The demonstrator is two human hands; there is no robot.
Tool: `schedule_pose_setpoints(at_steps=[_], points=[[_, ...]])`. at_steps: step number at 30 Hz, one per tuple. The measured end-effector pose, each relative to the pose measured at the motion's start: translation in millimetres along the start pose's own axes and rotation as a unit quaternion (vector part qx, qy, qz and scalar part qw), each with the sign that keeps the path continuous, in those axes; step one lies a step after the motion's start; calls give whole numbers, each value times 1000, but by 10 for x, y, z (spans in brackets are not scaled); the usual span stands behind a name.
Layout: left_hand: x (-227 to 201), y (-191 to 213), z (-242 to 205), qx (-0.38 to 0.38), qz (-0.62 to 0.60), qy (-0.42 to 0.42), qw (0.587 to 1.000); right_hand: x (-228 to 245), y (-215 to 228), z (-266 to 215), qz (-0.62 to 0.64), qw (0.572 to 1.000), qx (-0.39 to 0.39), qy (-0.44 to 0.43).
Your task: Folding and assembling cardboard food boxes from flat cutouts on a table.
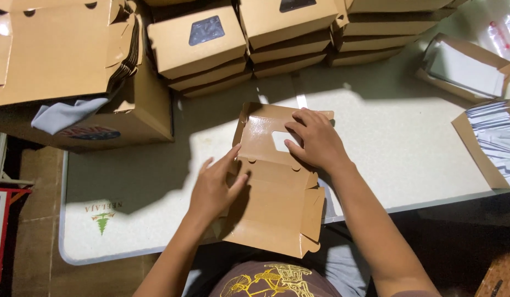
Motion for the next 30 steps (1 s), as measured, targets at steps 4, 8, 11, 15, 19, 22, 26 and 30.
schedule_pose_setpoints(at_steps=[4, 8, 11, 15, 19, 22, 26, 30], points=[[-363, 75, -17, 35, 21, -58, 997, 10, -1, -10, 9, 1000, -3, -1], [-553, -24, -52, 122, 206, -73, 968, 27, 12, -11, 6, 1000, 2, 4], [-704, -28, -29, 194, 234, -52, 951, 29, 13, -10, 9, 1000, 0, 6], [-724, -150, -97, 255, 230, -32, 939, 36, 57, -21, 6, 1000, -2, 6], [-619, -116, -131, 231, 210, -24, 950, -19, -27, -16, 18, 1000, -3, -1], [-582, 44, -231, 144, 237, 1, 961, -54, -20, -28, 11, 1000, -17, 0], [-351, 75, -458, 67, 244, 66, 965, -110, -25, -42, 6, 999, -29, -17], [-378, 75, -588, -19, 74, -22, 997, -123, -59, -37, -1, 999, -25, -23]])
Point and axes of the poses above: each hand's wrist, its own z-axis towards the middle knuckle, its own y-axis out of the back of the hand, x = y × z, the point moved 1 cm from there along z, towards the middle knuckle, and after that the axes turned 6 degrees about -z, right-handed, at the moved point
